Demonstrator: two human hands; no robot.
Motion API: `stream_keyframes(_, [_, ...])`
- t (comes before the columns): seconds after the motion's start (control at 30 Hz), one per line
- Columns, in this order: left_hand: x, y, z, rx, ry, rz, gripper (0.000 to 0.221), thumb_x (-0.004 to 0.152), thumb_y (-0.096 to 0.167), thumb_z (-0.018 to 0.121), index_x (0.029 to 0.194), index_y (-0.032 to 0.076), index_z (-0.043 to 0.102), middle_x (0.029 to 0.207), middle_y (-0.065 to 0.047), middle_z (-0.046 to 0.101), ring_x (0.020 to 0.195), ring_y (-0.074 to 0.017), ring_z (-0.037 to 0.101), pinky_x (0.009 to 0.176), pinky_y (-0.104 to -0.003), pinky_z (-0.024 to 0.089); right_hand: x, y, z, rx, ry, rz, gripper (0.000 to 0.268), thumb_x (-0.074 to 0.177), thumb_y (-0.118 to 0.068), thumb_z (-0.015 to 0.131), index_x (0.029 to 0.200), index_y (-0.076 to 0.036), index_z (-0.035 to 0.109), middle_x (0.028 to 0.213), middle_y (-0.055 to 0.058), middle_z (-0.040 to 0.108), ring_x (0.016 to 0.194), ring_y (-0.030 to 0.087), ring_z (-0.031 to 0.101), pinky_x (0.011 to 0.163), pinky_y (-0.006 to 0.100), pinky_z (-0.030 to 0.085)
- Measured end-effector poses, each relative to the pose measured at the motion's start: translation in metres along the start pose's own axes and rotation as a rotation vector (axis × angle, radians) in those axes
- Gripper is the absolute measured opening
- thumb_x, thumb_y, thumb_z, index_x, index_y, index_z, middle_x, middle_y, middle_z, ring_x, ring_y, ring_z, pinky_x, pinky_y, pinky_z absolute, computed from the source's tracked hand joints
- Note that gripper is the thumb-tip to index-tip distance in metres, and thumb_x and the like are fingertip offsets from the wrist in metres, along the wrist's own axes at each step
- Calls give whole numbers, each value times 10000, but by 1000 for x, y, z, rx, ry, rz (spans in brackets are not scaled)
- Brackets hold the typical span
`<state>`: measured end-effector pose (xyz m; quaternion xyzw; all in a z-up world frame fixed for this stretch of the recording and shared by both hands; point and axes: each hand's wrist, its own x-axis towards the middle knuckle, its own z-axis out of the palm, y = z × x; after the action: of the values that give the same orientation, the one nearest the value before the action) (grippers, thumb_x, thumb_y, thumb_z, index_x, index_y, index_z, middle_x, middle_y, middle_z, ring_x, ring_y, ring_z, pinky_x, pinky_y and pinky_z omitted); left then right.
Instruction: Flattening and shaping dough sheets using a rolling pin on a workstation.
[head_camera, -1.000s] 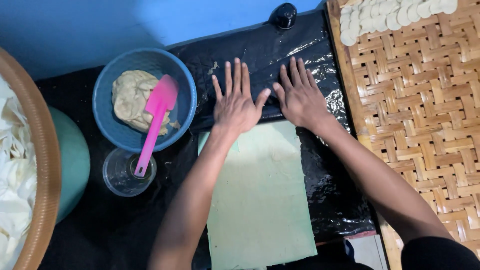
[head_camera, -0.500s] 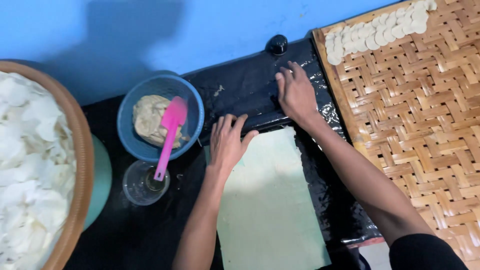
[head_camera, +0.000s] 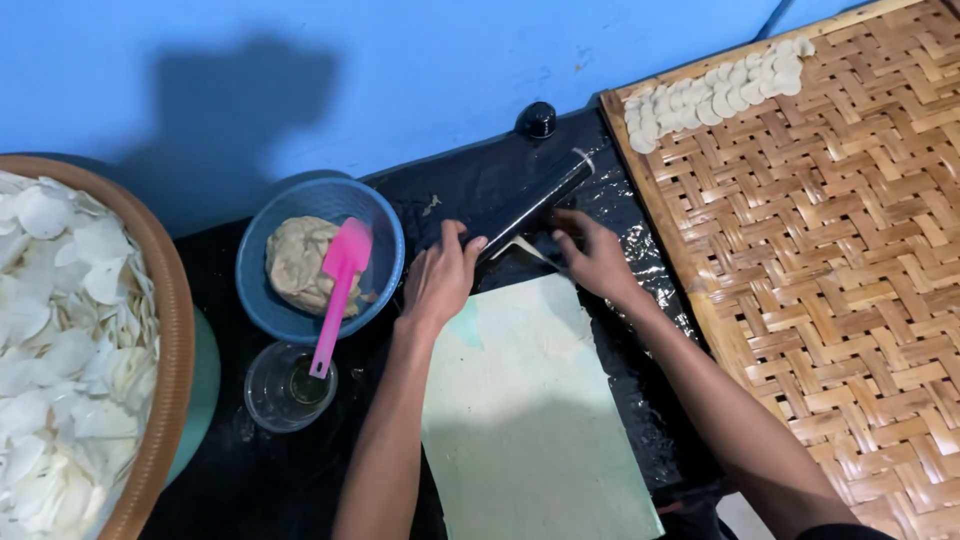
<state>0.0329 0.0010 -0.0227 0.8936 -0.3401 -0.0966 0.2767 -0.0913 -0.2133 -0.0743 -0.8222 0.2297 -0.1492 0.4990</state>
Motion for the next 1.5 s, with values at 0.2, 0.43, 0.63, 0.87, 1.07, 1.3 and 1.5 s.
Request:
stream_keyframes(0.2, [1,18,-9,-26,32,17,438,1056,396,488,1261,9,506,858,-241,728,822,-441,706,721,-538,541,24,16,17,475,-319,97,369,947,-144,717,1261,-16,572,1230,90,679,1115,150,663,995,319,540])
stream_keyframes(0.43, [19,15,13,74,388,276,387,1037,366,578,1163,5,524,874,-238,727,789,-429,701,702,-539,527,16,-13,-1,374,-223,136,217,880,-189,802,1007,-30,727,945,37,733,852,110,666,805,290,552])
stream_keyframes(0.63, [32,36,-1,-82,190,-141,382,1084,364,532,1280,37,507,869,-228,727,827,-407,718,688,-515,533,-1,-1,-16,110,-150,225,278,951,-234,743,1105,-3,728,887,46,740,777,111,658,747,283,549])
stream_keyframes(0.87, [30,13,32,115,97,163,565,914,342,720,1365,43,557,1201,-191,649,1084,-371,618,900,-521,476,-2,9,-27,47,-159,82,323,982,-232,681,1262,-77,729,999,31,765,866,132,687,789,302,552])
stream_keyframes(1.07, [35,-5,47,156,69,174,651,933,219,710,1494,2,460,1190,-221,617,1097,-364,607,949,-484,498,-13,10,-48,-279,-302,-134,299,1038,-226,571,1273,-119,722,1086,87,696,1007,233,686,894,364,539])
stream_keyframes(1.3, [8,45,-5,-240,106,101,616,1036,236,577,1537,-35,342,1330,-315,585,1132,-430,669,911,-489,556,-18,13,-60,-408,-480,-299,416,935,-288,690,1303,-94,677,1216,149,659,1228,352,534,1030,458,439])
stream_keyframes(1.5, [-94,45,-29,-527,217,16,646,1029,325,589,1537,-16,382,1324,-265,666,1210,-372,684,996,-448,526,-19,9,-55,-529,-374,-328,327,907,-320,744,1128,-81,764,1151,158,683,1118,373,631,941,464,517])
